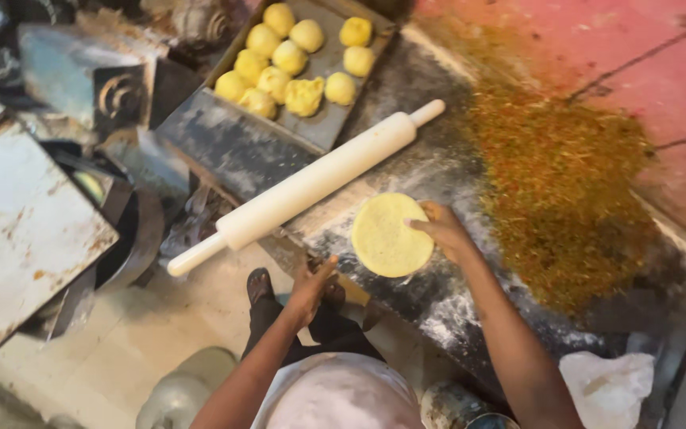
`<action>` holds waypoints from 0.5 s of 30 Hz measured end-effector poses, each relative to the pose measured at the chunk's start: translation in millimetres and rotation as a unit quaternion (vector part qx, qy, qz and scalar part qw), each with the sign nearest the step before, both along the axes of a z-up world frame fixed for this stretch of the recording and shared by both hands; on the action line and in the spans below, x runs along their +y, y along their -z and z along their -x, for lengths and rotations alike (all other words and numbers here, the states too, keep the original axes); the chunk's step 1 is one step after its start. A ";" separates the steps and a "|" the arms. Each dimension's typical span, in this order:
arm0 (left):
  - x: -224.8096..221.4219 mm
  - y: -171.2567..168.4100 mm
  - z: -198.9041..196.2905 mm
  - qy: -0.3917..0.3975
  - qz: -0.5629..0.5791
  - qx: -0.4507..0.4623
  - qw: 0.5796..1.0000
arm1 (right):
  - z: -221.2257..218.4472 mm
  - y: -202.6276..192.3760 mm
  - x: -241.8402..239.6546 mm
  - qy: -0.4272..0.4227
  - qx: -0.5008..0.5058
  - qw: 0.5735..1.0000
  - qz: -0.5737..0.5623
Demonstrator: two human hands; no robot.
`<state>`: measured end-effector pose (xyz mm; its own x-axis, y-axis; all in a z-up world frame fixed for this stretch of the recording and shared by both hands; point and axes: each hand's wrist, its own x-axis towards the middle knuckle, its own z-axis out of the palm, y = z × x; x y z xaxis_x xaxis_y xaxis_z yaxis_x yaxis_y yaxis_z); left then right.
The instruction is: The person rolls out dough with a rolling pin on a flour-covered workbench, places vegetable stuffing onto the dough by hand, and folds it closed before rolling it flat again.
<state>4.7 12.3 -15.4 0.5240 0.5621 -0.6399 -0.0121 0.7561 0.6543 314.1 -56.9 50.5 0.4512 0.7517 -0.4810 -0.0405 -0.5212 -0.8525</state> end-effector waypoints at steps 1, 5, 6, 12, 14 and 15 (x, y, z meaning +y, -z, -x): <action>1.5 5.6 0.7 0.002 0.008 -0.025 1.000 | 6.8 1.3 -4.9 -0.013 0.030 0.999 0.009; 6.4 15.1 21.4 0.025 0.057 -0.061 0.996 | 70.7 -1.3 -10.0 -0.034 0.137 0.985 0.102; 5.4 12.8 35.5 0.030 0.078 -0.099 0.992 | 94.8 -5.3 -8.4 -0.038 0.168 0.981 0.084; 10.5 -22.4 162.2 -0.036 0.163 -0.212 0.963 | 220.5 -60.3 45.4 -0.193 0.199 0.958 0.068; 24.3 -36.1 212.9 -0.088 0.156 -0.223 0.958 | 263.4 -80.6 81.8 -0.248 0.207 0.944 0.063; 38.1 -42.2 238.5 -0.121 0.136 -0.228 0.956 | 285.9 -87.2 109.8 -0.268 0.203 0.940 0.064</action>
<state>-233.8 50.4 26.8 0.6595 0.5469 -0.5158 -0.4454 0.8370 0.3179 28.2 52.9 137.6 -0.2161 0.7431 -0.6334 -0.0502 -0.6563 -0.7528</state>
